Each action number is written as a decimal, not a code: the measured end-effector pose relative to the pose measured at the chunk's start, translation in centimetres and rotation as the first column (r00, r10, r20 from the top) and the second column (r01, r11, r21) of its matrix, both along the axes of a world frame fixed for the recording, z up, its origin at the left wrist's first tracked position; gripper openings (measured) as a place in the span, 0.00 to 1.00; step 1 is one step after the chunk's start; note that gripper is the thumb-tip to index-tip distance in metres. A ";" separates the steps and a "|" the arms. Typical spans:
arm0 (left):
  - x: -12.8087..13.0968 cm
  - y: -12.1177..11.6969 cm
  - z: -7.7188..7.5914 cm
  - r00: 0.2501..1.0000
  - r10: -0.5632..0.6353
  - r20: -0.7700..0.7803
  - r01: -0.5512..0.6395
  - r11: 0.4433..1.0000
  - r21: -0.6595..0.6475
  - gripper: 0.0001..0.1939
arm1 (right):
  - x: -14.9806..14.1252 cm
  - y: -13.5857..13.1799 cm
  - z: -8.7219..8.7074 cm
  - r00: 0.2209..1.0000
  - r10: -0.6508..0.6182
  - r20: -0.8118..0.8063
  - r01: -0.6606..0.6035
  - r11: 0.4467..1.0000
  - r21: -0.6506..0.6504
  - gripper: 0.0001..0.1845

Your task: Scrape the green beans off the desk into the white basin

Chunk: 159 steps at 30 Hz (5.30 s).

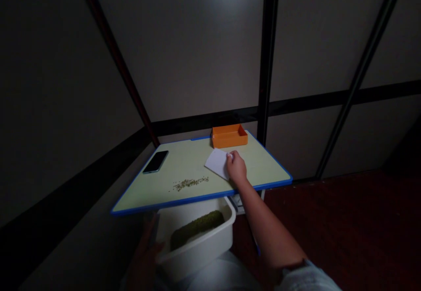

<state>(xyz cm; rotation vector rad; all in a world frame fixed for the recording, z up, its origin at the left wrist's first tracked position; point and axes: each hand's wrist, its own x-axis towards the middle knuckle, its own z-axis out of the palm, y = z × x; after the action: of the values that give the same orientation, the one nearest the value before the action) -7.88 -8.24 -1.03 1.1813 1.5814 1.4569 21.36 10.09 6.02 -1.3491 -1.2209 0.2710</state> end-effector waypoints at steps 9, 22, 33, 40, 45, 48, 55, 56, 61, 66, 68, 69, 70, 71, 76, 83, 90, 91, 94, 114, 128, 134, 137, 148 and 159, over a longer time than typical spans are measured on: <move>-1.1 0.1 1.5 0.982 -0.172 -0.074 0.181 0.973 0.145 0.21 | -0.3 -1.2 -0.3 0.994 0.084 0.065 -0.080 0.995 -0.064 0.14; -0.7 0.0 1.6 0.982 -0.173 -0.081 0.185 0.966 0.180 0.08 | -0.1 -1.3 -0.2 0.941 0.335 0.033 -0.336 0.942 0.007 0.15; -0.5 0.0 1.6 0.983 -0.140 -0.115 0.162 0.964 0.211 0.05 | -0.1 -0.9 -0.7 0.908 0.420 -0.002 -0.420 0.907 -0.046 0.09; -0.6 0.5 0.8 0.988 -0.110 -0.109 0.136 0.951 0.277 0.08 | 0.1 -0.7 -0.7 0.862 0.496 -0.102 -0.505 0.860 -0.080 0.12; -0.4 0.6 0.8 0.990 -0.085 -0.110 0.115 0.946 0.302 0.09 | 0.2 -0.7 -0.5 0.813 0.535 -0.230 -0.561 0.825 -0.065 0.16; -0.5 0.8 0.7 0.986 -0.099 -0.134 0.137 0.938 0.318 0.11 | 0.3 -0.6 -0.7 0.816 0.498 -0.293 -0.525 0.851 -0.018 0.17; -0.8 0.9 0.2 0.981 -0.104 -0.163 0.154 0.931 0.332 0.12 | 0.6 -0.2 -1.2 0.927 0.321 -0.193 -0.338 0.940 -0.056 0.21; -0.8 0.8 0.2 0.979 -0.105 -0.173 0.159 0.928 0.338 0.12 | 0.6 -0.2 -1.2 0.933 0.317 -0.173 -0.332 0.941 -0.070 0.21; -0.6 0.5 0.3 0.976 -0.098 -0.192 0.161 0.924 0.346 0.11 | 0.4 -0.4 -1.0 0.921 0.377 -0.097 -0.387 0.915 -0.113 0.19; -0.6 0.7 0.3 0.977 -0.088 -0.195 0.151 0.929 0.339 0.12 | 0.2 -0.7 -0.8 0.896 0.440 -0.062 -0.445 0.888 -0.117 0.20; -0.7 0.7 0.4 0.976 -0.086 -0.198 0.151 0.927 0.344 0.12 | 0.2 -0.8 -0.7 0.890 0.453 -0.060 -0.457 0.881 -0.127 0.20; -0.7 0.7 0.4 0.975 -0.086 -0.203 0.154 0.925 0.348 0.13 | 0.2 -0.8 -0.7 0.886 0.460 -0.062 -0.464 0.877 -0.126 0.21; -0.6 0.7 0.5 0.975 -0.083 -0.207 0.153 0.924 0.352 0.13 | 0.2 -0.8 -0.7 0.880 0.470 -0.067 -0.475 0.872 -0.120 0.21; -0.6 0.7 0.5 0.974 -0.083 -0.213 0.155 0.923 0.351 0.13 | 0.2 -0.9 -0.7 0.873 0.482 -0.075 -0.488 0.866 -0.110 0.21; -0.5 0.6 0.7 0.971 -0.094 -0.219 0.167 0.923 0.347 0.12 | 0.1 -1.0 -0.6 0.821 0.554 -0.137 -0.567 0.820 -0.081 0.24; -0.7 0.7 0.3 0.970 -0.098 -0.223 0.171 0.925 0.338 0.12 | 0.1 -1.3 -0.4 0.783 0.601 -0.161 -0.616 0.785 -0.069 0.24; -0.4 0.7 0.4 0.977 -0.083 -0.199 0.149 0.929 0.340 0.11 | 0.0 -1.6 -0.2 0.753 0.633 -0.183 -0.649 0.760 -0.041 0.23; -0.4 0.6 0.5 0.977 -0.083 -0.194 0.146 0.932 0.333 0.11 | 0.0 -1.6 -0.1 0.747 0.637 -0.191 -0.654 0.755 -0.042 0.23; -0.4 0.5 0.6 0.981 -0.079 -0.179 0.136 0.934 0.330 0.11 | 0.0 -1.7 0.0 0.730 0.651 -0.207 -0.672 0.739 -0.047 0.23; -0.3 0.4 0.6 0.973 -0.081 -0.215 0.155 0.921 0.356 0.12 | 0.3 -1.2 -0.4 0.781 0.564 -0.268 -0.572 0.818 0.054 0.21; -0.3 0.2 0.8 0.965 -0.083 -0.249 0.164 0.932 0.323 0.12 | 0.2 -2.0 0.0 0.686 0.714 -0.139 -0.724 0.689 -0.035 0.21; -0.3 0.3 0.7 0.966 -0.065 -0.251 0.154 0.922 0.354 0.12 | 0.3 -1.4 -0.5 0.753 0.649 -0.109 -0.657 0.752 -0.054 0.20; -0.2 0.4 0.7 0.962 -0.069 -0.264 0.160 0.927 0.340 0.12 | 0.4 -1.1 -0.8 0.787 0.603 -0.134 -0.614 0.787 -0.066 0.20; -0.1 0.4 0.7 0.977 -0.078 -0.201 0.145 0.927 0.346 0.11 | 0.7 -0.3 -1.2 0.841 0.470 -0.268 -0.487 0.873 0.002 0.20; -0.3 0.3 0.6 0.975 -0.102 -0.199 0.170 0.917 0.361 0.09 | 0.9 -0.3 -1.3 0.865 0.462 -0.197 -0.467 0.884 0.022 0.16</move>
<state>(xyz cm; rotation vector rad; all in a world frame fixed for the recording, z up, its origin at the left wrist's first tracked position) -8.22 -7.98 -0.45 1.6479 1.3304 1.6460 22.24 9.83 4.70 -1.0024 -1.3642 0.7492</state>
